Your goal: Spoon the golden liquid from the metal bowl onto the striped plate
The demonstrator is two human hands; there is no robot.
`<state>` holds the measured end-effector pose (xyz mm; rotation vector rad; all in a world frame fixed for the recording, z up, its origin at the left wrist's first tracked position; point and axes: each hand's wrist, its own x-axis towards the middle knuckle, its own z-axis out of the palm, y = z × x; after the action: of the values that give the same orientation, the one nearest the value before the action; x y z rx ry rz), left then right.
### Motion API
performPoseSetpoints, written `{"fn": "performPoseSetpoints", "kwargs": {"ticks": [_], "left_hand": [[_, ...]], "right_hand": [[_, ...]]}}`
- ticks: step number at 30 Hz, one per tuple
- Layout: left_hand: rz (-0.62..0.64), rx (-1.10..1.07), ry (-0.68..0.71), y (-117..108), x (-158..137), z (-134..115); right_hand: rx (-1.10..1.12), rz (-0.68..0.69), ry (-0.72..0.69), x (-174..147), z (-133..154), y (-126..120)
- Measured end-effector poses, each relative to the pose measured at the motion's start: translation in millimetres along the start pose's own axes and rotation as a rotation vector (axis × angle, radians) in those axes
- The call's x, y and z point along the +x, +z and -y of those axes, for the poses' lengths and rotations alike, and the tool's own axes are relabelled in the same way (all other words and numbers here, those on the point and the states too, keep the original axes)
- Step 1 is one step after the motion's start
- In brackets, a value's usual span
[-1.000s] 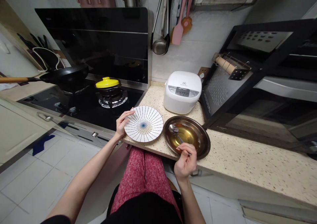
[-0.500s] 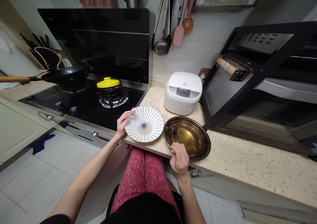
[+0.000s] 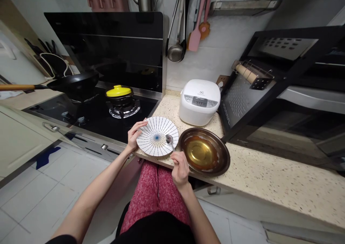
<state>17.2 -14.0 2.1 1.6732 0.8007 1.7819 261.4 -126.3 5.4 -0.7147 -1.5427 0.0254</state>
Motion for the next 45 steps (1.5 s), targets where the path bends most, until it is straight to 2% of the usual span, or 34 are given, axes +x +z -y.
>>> {"fn": "performPoseSetpoints", "kwargs": {"ticks": [14,22,33,45], "left_hand": [[-0.014,-0.002,0.039,0,0,-1],[-0.027,-0.023,0.042,0,-1,-3],[-0.013,-0.009,0.054,-1,-2,-4],[-0.008,-0.016,0.058,-1,-2,-4]], "right_hand": [[0.008,0.030,0.064,-7,-7,11],[0.103,-0.028,0.273,-22,-2,12],[0.320,-0.121,0.518,-34,8,30],[0.393,-0.189,0.558,-26,15,27]]}}
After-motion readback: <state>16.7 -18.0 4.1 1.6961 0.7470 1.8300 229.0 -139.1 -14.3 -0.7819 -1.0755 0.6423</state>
